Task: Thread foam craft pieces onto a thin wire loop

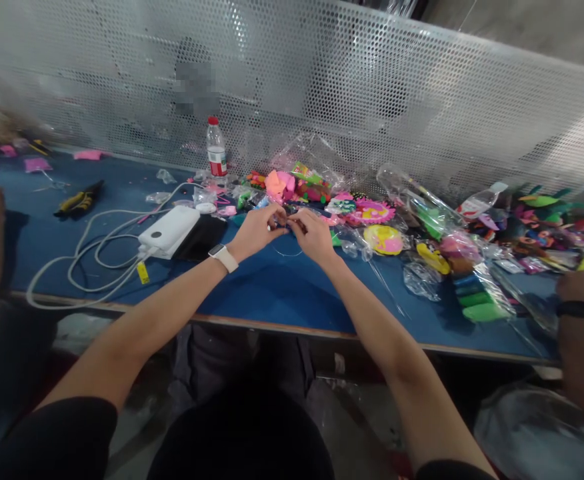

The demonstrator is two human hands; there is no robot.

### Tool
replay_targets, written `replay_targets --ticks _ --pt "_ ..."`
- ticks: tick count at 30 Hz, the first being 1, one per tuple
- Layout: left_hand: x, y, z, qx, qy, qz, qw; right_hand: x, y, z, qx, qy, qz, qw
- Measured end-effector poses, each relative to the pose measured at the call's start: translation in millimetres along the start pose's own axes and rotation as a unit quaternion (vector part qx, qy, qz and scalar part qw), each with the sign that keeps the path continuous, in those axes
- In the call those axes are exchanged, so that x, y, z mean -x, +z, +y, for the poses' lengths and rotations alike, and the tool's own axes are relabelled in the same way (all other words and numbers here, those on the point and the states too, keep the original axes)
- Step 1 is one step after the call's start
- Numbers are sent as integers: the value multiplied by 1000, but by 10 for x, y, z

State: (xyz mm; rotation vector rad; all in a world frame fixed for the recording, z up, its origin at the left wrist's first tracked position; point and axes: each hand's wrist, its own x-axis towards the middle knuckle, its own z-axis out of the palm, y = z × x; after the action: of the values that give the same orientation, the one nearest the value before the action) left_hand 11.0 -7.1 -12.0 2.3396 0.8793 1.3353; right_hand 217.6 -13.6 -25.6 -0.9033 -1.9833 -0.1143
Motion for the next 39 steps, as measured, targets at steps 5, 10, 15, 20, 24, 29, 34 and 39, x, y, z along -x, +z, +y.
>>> replay_targets --ticks 5,10,15,20,24,29,34,39 --pt "-4 16 4 -34 45 34 998 8 12 37 17 3 33 999" --pt "-67 10 -28 69 -23 33 997 44 3 70 57 0 23 998" --pt "-106 -38 -119 268 -144 -44 951 62 5 37 85 -26 -15 996" --pt "-80 3 -138 354 -177 -75 915 60 28 -30 45 -9 30 999" --pt "-54 74 -138 328 -169 -56 928 67 30 -74 0 13 59 998" --pt "-55 28 -156 268 -128 -99 950 50 3 -71 -35 22 76 996" --pt "-23 34 -65 300 -111 -125 939 21 16 -98 -61 48 98 992" --pt "14 123 56 266 -80 -82 957 30 88 -116 -99 89 100 986"
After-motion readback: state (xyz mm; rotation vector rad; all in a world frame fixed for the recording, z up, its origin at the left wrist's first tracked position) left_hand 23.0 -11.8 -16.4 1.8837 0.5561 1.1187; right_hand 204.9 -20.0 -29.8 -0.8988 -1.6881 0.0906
